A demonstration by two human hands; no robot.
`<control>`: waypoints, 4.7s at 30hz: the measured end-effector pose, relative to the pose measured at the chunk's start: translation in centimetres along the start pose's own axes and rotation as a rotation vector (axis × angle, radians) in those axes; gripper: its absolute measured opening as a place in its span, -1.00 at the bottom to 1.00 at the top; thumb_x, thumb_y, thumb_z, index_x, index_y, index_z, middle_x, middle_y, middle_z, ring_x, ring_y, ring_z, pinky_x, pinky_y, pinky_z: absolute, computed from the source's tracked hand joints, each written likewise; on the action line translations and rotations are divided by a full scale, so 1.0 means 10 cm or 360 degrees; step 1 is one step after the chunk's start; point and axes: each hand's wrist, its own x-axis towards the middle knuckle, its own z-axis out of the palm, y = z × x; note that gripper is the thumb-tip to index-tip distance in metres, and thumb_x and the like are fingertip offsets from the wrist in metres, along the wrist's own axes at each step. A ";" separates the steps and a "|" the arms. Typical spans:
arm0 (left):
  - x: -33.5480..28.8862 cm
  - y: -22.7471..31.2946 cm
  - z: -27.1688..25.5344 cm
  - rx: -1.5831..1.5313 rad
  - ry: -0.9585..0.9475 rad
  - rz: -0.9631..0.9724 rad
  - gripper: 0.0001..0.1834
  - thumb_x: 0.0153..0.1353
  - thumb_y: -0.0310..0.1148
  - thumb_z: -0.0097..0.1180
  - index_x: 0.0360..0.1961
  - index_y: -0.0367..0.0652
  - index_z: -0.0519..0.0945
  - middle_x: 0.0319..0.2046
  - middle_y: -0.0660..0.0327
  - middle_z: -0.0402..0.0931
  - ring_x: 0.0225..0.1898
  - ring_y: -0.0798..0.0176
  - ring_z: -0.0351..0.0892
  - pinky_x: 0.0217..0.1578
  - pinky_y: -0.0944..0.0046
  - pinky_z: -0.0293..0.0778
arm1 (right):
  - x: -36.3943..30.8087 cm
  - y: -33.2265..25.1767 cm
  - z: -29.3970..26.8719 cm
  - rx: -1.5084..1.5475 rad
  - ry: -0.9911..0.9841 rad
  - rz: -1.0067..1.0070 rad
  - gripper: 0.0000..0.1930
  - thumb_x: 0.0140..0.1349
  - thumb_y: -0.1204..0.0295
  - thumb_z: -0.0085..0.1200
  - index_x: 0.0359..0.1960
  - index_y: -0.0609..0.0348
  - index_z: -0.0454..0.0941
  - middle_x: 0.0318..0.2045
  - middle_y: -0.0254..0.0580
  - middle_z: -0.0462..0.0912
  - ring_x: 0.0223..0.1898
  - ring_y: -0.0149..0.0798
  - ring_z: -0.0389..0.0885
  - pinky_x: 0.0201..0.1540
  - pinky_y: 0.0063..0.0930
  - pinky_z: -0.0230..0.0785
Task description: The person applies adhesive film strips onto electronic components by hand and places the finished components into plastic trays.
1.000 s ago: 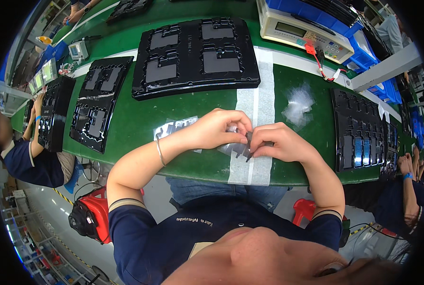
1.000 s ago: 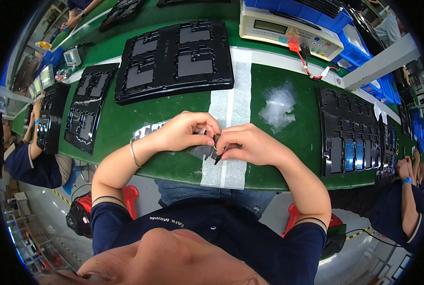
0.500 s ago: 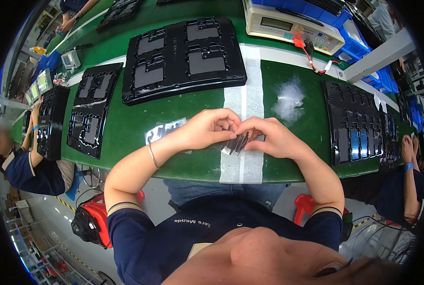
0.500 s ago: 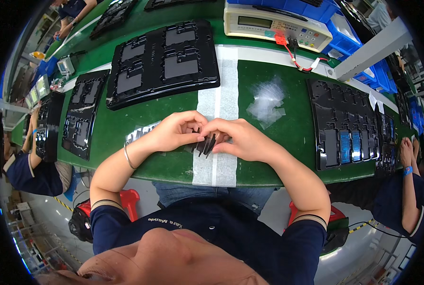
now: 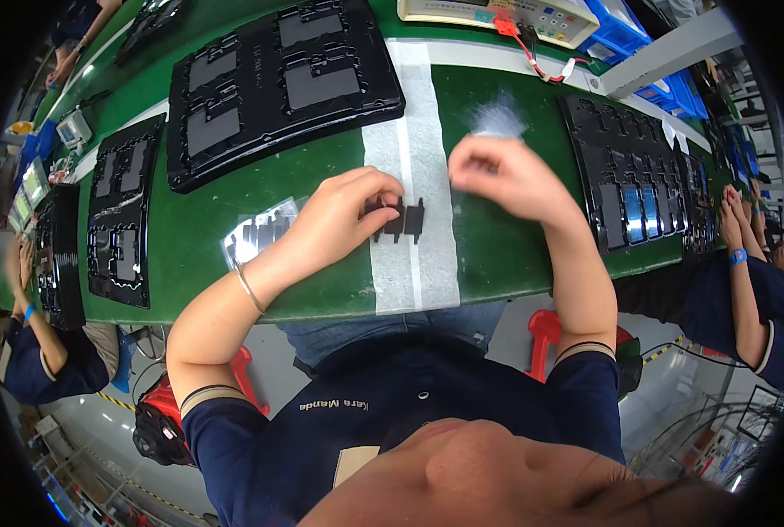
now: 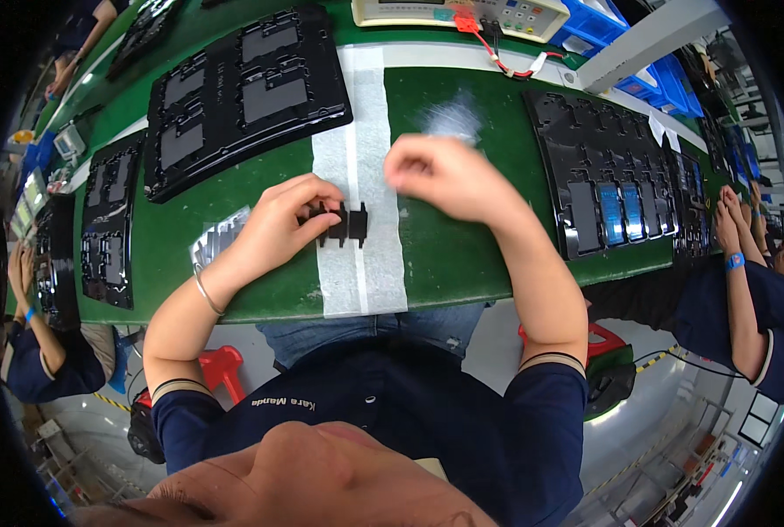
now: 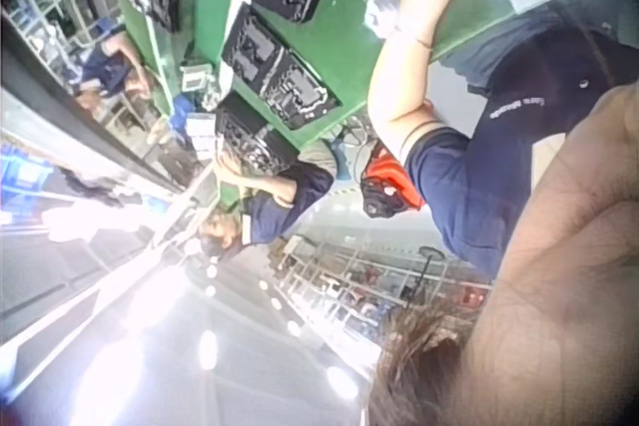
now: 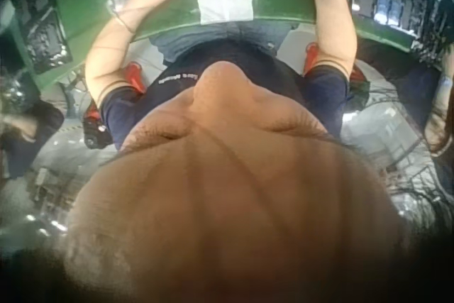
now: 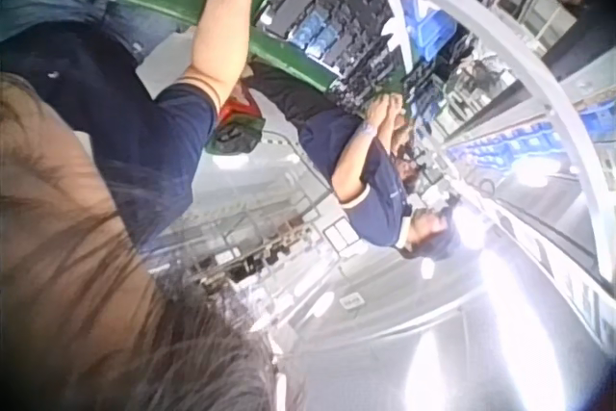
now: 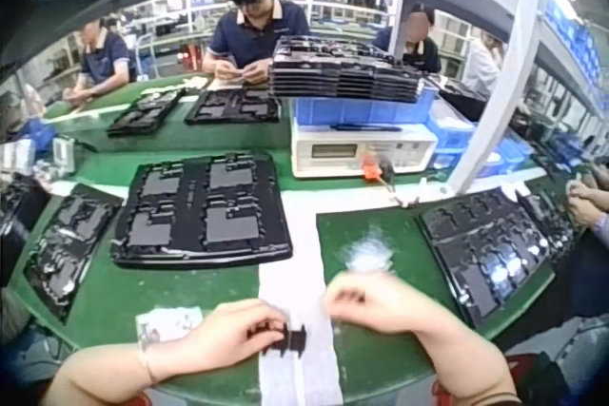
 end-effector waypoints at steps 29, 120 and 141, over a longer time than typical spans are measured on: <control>-0.41 -0.49 -1.70 0.0241 0.1299 -0.0161 -0.77 0.02 -0.55 0.15 -0.25 -0.33 0.47 -0.40 0.23 0.52 -0.44 0.47 0.45 -0.41 0.48 0.38 | 0.18 0.10 -0.06 -0.0491 0.0816 -0.0456 -0.90 0.03 0.55 0.05 -0.39 0.26 0.52 -0.39 -0.21 0.53 -0.39 -0.33 0.53 -0.31 -0.53 0.36; -0.28 0.21 -0.07 -0.0984 -0.0221 -0.0097 -0.67 0.30 -0.32 -0.22 -0.45 -0.33 0.49 -0.70 0.23 0.47 -0.69 0.43 0.43 -0.64 0.44 0.36 | 0.15 -0.06 0.51 0.1635 -0.0319 -0.0475 -0.60 0.07 0.40 0.16 -0.06 0.21 0.38 -0.12 -0.17 0.46 -0.06 -0.28 0.44 0.00 -0.41 0.30; -0.28 0.23 0.00 -0.1227 -0.0080 -0.0164 -0.69 0.30 -0.38 -0.22 -0.22 -0.47 0.46 -0.37 -0.03 0.56 -0.35 0.22 0.60 -0.32 0.33 0.54 | 0.05 -0.29 0.48 0.0329 0.0519 -0.0671 -0.70 -0.02 0.63 0.11 -0.18 0.27 0.48 -0.32 -0.16 0.57 -0.33 -0.35 0.59 -0.23 -0.52 0.44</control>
